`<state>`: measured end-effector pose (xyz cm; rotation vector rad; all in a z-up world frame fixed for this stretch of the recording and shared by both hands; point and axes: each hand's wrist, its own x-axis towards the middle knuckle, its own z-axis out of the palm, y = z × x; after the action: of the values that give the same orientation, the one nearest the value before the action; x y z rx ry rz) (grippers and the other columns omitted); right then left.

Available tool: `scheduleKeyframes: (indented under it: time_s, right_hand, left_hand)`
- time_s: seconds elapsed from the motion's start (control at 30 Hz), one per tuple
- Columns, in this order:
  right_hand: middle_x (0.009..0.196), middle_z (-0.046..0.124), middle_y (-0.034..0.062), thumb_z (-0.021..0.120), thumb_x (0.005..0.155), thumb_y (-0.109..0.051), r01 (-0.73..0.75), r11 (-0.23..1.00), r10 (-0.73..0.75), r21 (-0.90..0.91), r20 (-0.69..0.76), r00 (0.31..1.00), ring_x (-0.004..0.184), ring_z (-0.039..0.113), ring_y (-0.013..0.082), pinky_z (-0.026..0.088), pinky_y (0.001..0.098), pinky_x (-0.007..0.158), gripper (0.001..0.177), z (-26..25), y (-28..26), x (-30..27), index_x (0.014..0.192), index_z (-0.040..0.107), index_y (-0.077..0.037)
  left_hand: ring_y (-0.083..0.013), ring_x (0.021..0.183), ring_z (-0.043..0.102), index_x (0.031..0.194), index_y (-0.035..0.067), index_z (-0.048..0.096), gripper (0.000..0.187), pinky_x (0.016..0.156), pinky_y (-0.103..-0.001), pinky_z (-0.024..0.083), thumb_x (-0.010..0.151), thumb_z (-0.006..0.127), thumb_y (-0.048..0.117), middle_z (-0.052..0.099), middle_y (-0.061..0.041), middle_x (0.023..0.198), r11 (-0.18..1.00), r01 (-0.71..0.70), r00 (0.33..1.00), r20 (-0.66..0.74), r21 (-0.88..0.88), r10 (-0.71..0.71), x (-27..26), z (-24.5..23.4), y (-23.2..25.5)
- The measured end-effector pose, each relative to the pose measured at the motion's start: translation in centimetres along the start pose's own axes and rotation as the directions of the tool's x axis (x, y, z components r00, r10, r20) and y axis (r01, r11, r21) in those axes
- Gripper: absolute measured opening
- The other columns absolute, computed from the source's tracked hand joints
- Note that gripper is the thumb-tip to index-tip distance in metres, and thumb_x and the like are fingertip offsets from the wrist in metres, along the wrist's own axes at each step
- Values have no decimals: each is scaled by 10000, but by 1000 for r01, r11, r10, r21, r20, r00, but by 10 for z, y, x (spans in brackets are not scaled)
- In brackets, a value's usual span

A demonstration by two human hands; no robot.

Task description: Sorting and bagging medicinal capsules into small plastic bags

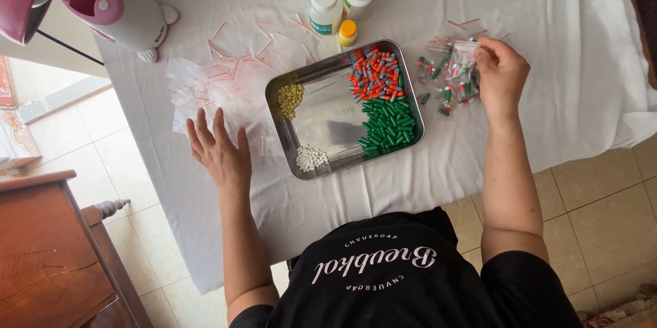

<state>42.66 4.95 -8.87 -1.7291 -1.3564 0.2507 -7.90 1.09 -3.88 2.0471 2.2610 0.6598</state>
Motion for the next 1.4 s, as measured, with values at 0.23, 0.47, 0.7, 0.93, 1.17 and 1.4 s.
scheduleKeyframes:
  time_s: [0.23, 0.47, 0.7, 0.93, 1.17, 1.4]
  right_hand:
    - [794, 695, 140, 786, 879, 18, 211, 939, -239, -271, -73, 968, 692, 667, 290, 550, 363, 660, 219, -12, -15, 2, 1097, 765, 21]
    - [830, 700, 94, 778, 903, 23, 248, 960, -259, -129, -83, 962, 750, 669, 250, 536, 331, 702, 164, -15, -40, -16, 1058, 787, -28]
    - [815, 680, 110, 722, 953, 63, 217, 976, -215, 34, -61, 975, 741, 665, 240, 531, 303, 648, 139, -19, -88, -25, 1072, 769, 8]
    - [809, 695, 92, 727, 967, 11, 180, 978, -181, 100, -5, 984, 726, 654, 220, 531, 283, 628, 117, -16, -120, -41, 1075, 766, -13]
    - [835, 688, 129, 661, 992, -46, 91, 961, -133, 260, 149, 980, 758, 649, 241, 530, 324, 666, 136, -10, -146, -61, 1102, 734, -18]
    - [1034, 686, 154, 712, 868, -152, -345, 728, -127, 593, 611, 782, 854, 660, 182, 579, 325, 732, 486, 26, -204, -123, 1315, 575, -21]
  left_hand:
    - [-354, 1288, 495, 1289, 114, 628, 449, 1037, -501, 370, 867, 741, 217, 563, -131, 1360, 980, -73, 997, 46, 186, 65, -7, 38, -27]
    - [-171, 1064, 654, 892, 222, 662, 111, 955, -393, 462, 849, 764, 234, 697, 58, 1077, 928, -151, 944, -230, 340, 238, -7, 63, -44]
    - [-172, 964, 650, 863, 189, 602, 185, 851, -361, 487, 796, 758, 115, 653, 48, 1012, 992, -86, 964, -242, 95, 107, -5, 31, -29]
    - [-258, 971, 704, 929, 100, 589, 131, 814, -342, 538, 934, 708, 45, 705, -88, 1027, 751, 161, 981, 20, -641, -194, -5, -38, 3]
    - [-323, 836, 739, 979, 59, 512, 111, 691, -406, 631, 974, 623, 68, 703, -218, 942, 192, 284, 912, 203, -940, -356, -9, -51, 19]
    - [-228, 764, 711, 1154, 23, 591, 297, 657, -375, 634, 874, 665, -39, 704, -147, 885, -73, 389, 909, 396, -918, -130, -54, -6, 102]
